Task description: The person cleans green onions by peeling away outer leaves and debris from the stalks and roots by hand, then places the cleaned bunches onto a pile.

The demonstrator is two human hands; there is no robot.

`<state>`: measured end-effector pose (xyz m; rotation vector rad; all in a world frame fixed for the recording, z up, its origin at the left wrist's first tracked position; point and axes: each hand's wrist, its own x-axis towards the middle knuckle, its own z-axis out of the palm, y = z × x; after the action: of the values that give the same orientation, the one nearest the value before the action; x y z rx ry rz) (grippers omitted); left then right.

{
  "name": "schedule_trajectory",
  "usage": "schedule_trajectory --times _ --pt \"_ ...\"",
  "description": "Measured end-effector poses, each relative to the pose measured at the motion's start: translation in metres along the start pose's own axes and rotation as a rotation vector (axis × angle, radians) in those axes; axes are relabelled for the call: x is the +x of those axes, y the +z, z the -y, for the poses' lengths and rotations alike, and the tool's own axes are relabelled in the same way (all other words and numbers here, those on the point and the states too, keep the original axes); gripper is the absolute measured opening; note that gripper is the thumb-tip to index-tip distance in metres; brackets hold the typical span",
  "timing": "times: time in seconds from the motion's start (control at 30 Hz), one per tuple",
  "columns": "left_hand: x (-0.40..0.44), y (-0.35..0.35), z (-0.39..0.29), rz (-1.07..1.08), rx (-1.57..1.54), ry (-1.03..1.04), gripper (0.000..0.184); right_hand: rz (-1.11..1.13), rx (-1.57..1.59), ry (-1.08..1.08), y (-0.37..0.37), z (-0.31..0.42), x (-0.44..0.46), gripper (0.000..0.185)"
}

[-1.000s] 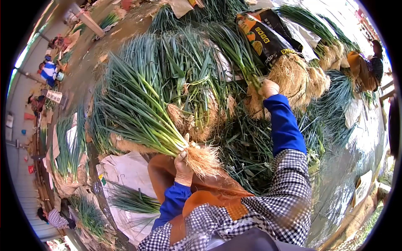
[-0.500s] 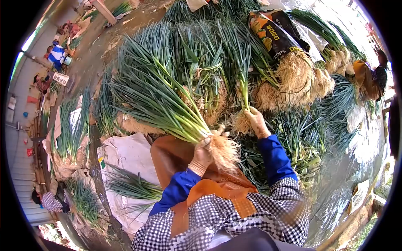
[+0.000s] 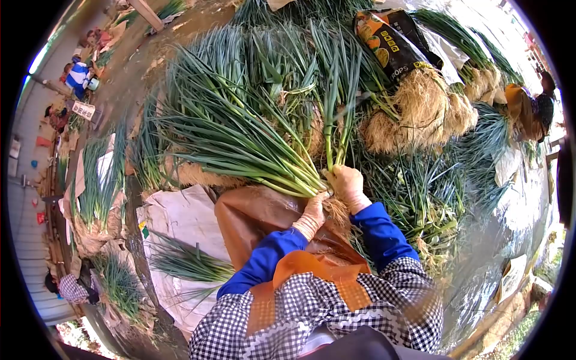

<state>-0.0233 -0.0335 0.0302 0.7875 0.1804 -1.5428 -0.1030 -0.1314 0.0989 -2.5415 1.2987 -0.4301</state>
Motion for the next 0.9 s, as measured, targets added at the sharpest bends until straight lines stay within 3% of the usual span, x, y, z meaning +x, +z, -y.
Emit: schedule_trajectory --times 0.1,0.17,0.2,0.23,0.3,0.37,0.43,0.47,0.5,0.53,0.57,0.63,0.7,0.77,0.83,0.9 --pt "0.003 -0.011 0.005 -0.002 -0.020 -0.009 0.022 -0.030 -0.200 -0.193 -0.008 -0.004 -0.006 0.032" --pt "0.005 -0.019 0.005 0.031 -0.035 -0.007 0.024 -0.036 -0.198 -0.188 0.012 -0.018 -0.001 0.031" --pt "-0.004 -0.004 0.000 0.017 -0.076 0.001 0.027 0.055 -0.333 -0.305 -0.002 -0.009 0.000 0.030" --pt "-0.017 0.009 -0.006 0.034 -0.162 -0.057 0.030 0.152 -0.303 -0.367 -0.021 -0.001 -0.003 0.030" --pt "-0.026 0.006 -0.012 0.155 -0.167 0.000 0.033 -0.012 -0.215 -0.571 -0.033 -0.011 -0.015 0.032" --pt "-0.034 0.025 -0.025 0.218 -0.173 0.014 0.039 -0.006 0.006 -0.649 -0.054 -0.023 -0.034 0.028" --pt "-0.022 0.004 -0.029 0.209 -0.151 0.059 0.043 0.222 0.027 -0.332 -0.080 -0.042 -0.042 0.026" --pt "-0.022 0.004 -0.030 0.169 -0.145 0.042 0.046 0.517 -0.138 -0.084 -0.077 -0.064 -0.039 0.028" --pt "-0.026 0.009 -0.033 0.303 -0.203 -0.001 0.048 0.767 -0.320 0.027 -0.066 -0.092 -0.033 0.034" --pt "-0.028 0.003 -0.029 0.275 -0.155 0.032 0.049 1.039 -0.517 0.092 -0.055 -0.119 -0.026 0.050" --pt "-0.023 0.000 -0.030 0.254 -0.101 0.070 0.051 0.958 -0.333 0.171 -0.040 -0.121 -0.014 0.059" --pt "-0.023 0.001 -0.029 0.278 -0.158 0.021 0.050 0.409 0.876 0.496 -0.030 -0.084 0.009 0.059" --pt "-0.025 0.001 -0.033 0.301 -0.200 -0.020 0.050 0.228 1.080 0.467 -0.007 -0.052 0.043 0.053" --pt "-0.030 0.002 -0.034 0.236 -0.143 -0.023 0.047 0.405 1.337 0.439 0.046 -0.054 0.069 0.044" --pt "-0.019 -0.018 -0.029 0.071 -0.116 -0.064 0.030 0.075 1.408 0.431 0.059 -0.028 0.076 0.037" --pt "-0.023 -0.008 -0.032 0.095 -0.138 -0.086 0.022 0.165 1.120 0.496 0.047 -0.018 0.071 0.039"
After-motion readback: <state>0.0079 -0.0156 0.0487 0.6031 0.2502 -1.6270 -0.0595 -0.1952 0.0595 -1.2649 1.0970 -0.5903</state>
